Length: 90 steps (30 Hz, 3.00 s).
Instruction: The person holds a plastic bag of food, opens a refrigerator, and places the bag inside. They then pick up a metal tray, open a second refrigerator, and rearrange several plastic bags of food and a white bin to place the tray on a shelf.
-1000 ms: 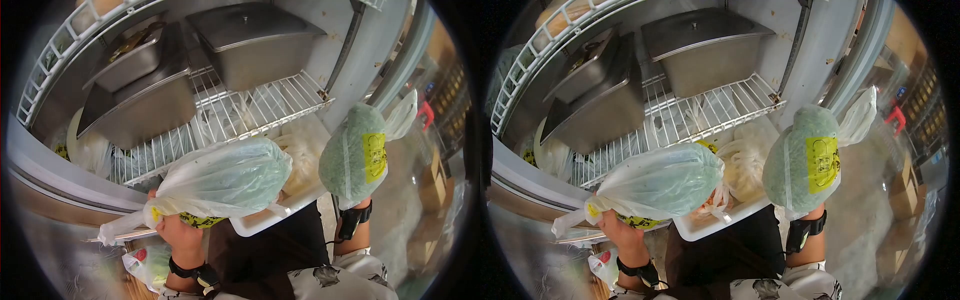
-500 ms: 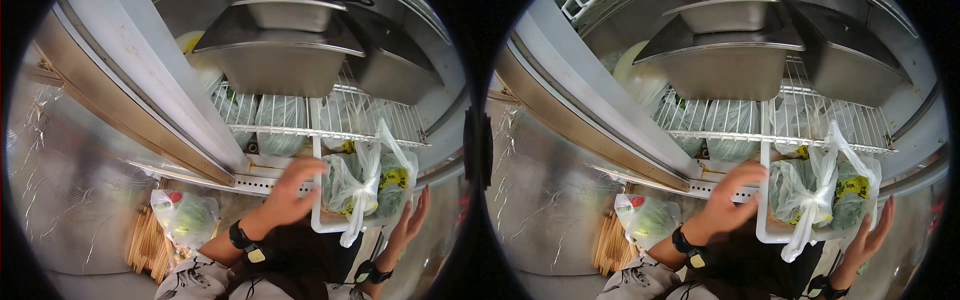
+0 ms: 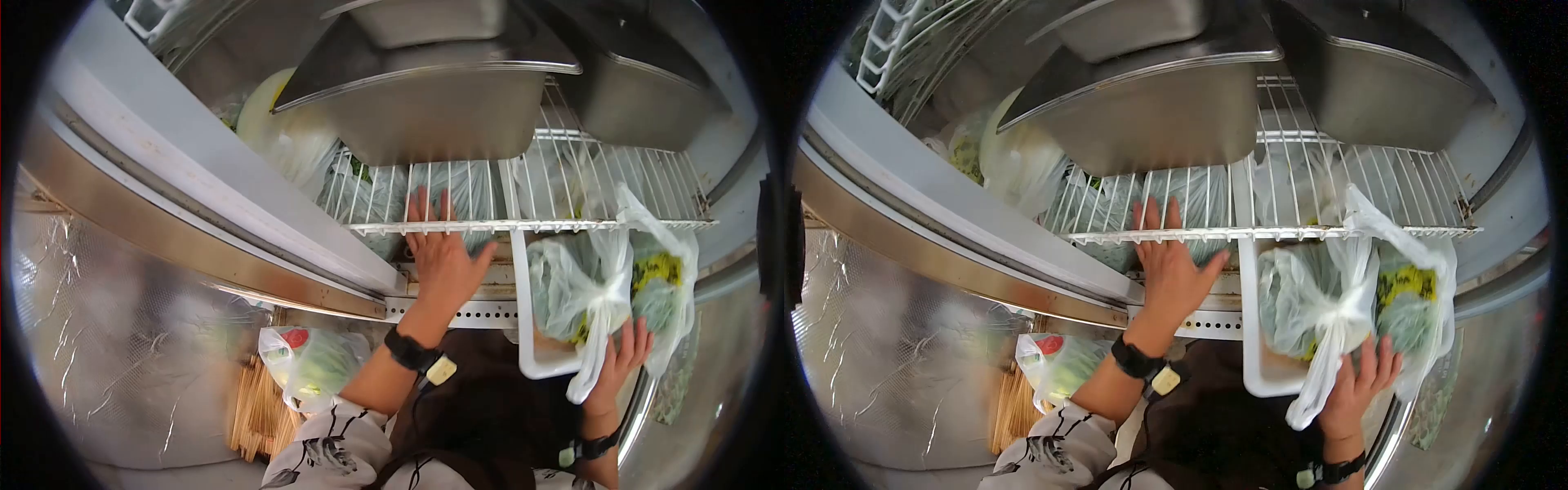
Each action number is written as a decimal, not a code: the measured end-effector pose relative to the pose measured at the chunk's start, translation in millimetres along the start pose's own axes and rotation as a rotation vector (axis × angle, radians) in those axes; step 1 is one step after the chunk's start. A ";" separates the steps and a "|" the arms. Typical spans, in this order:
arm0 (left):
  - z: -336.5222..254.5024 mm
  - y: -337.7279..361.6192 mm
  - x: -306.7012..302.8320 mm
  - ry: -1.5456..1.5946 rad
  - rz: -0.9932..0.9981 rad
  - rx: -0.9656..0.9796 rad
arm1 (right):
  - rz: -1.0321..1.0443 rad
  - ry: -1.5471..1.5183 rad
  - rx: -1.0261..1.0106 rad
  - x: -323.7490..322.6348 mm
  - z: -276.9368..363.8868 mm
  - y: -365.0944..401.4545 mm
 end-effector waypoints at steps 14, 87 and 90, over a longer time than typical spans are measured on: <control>31.5 -38.8 48.7 0.168 -0.102 -0.062 | -0.013 -0.211 0.036 62.3 -36.9 -111.8; 39.7 172.5 -99.4 0.337 0.490 0.139 | 0.313 -1.499 -0.393 15.2 131.2 -75.6; 34.8 173.4 -98.6 0.339 0.498 0.105 | 0.245 -1.675 -0.491 0.3 147.9 -75.8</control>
Point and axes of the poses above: each hand's wrist, its own y-axis away from the middle knuckle, its own x-axis out of the palm, z = x × y, the point moved 6 cm from there along -y, towards the middle knuckle, and after that the axes turned 8 degrees about -y, right-handed, at the moved point
